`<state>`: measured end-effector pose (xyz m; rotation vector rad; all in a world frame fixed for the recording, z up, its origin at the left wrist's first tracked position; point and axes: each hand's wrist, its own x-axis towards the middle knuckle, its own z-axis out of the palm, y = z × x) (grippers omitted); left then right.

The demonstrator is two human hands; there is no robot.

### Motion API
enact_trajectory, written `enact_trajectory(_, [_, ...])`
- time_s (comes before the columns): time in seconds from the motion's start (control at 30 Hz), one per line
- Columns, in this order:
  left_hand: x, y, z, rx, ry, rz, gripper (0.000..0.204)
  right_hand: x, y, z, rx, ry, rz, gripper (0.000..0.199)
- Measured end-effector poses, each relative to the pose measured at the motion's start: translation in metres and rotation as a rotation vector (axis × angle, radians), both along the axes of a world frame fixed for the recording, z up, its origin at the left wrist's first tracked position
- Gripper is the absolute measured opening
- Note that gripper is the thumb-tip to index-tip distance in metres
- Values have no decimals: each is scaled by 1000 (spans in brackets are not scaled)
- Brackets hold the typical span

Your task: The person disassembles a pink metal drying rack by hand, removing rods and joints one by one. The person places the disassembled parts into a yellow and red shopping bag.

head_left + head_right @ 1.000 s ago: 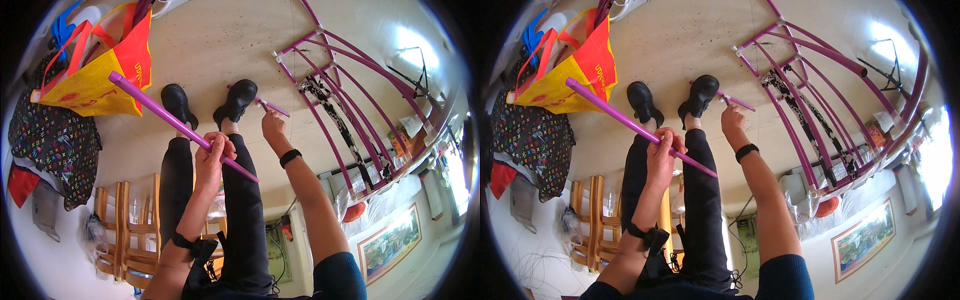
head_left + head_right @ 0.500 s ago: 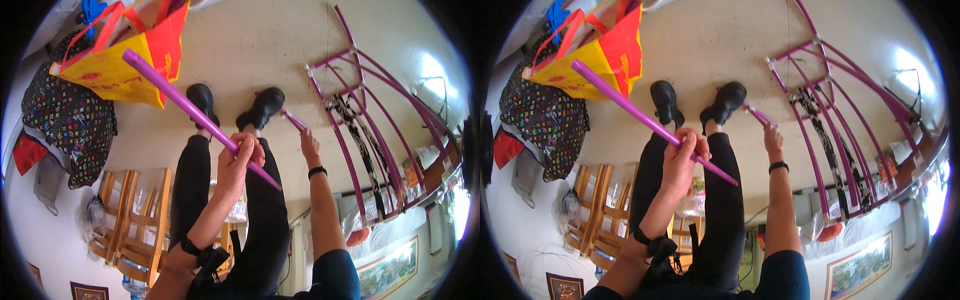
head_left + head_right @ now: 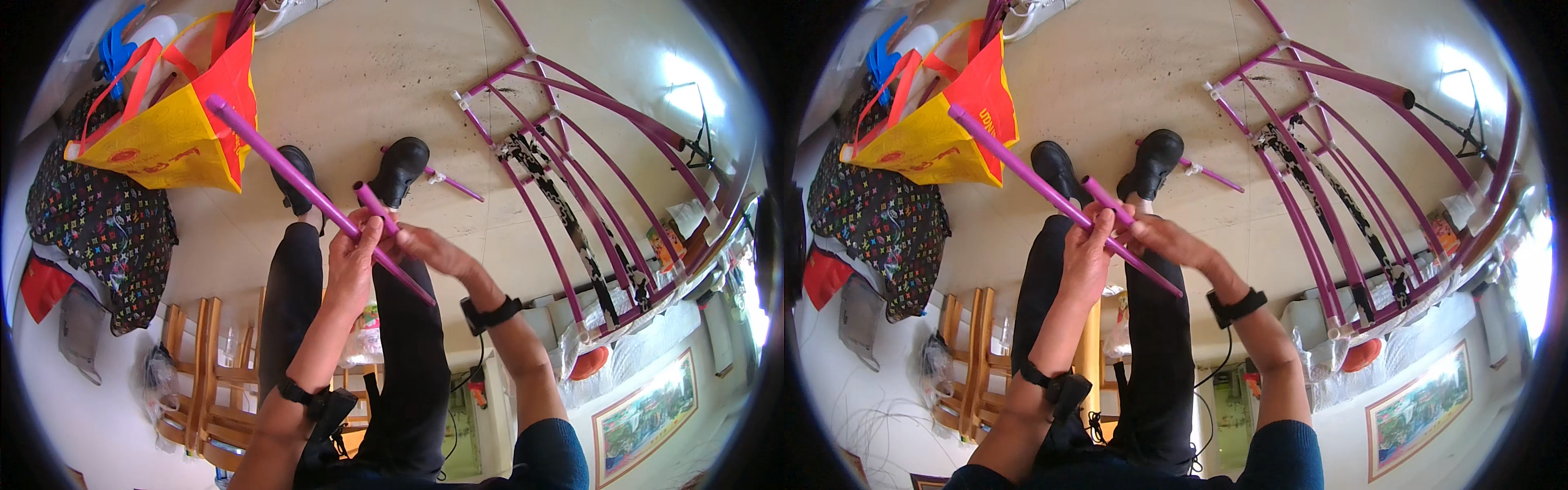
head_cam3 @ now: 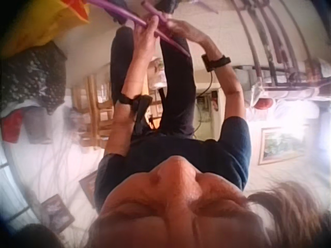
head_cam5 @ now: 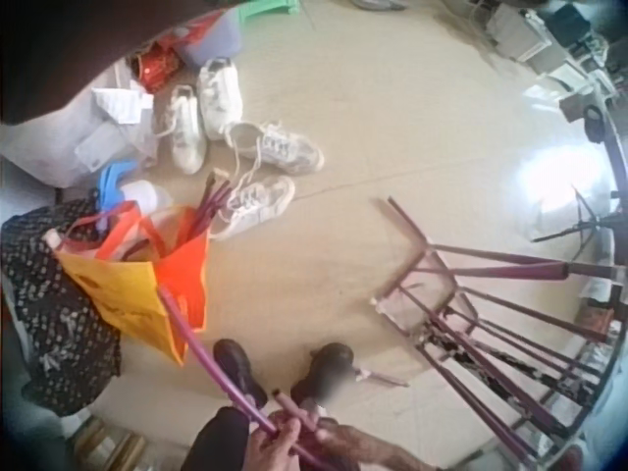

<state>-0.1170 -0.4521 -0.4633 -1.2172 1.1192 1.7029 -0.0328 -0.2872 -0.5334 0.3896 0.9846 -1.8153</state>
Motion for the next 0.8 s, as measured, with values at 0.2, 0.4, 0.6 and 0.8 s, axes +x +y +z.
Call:
enact_trajectory(0.2, [-13, -31, 4, -61, 141, -38, 23, 100, 59, -162, 1549, 151, 614, 46])
enact_trajectory(0.4, [-26, -45, 9, -70, 105, -62, 26, 155, 83, -201, 1546, 89, 645, 44])
enact_trajectory(0.6, [-42, -53, 10, -11, 101, -100, 30, 139, 101, -205, 1443, 104, 836, 40])
enact_trajectory(0.8, [-48, -56, 12, 23, 68, -64, 32, 135, 106, -201, 1238, 46, 675, 39])
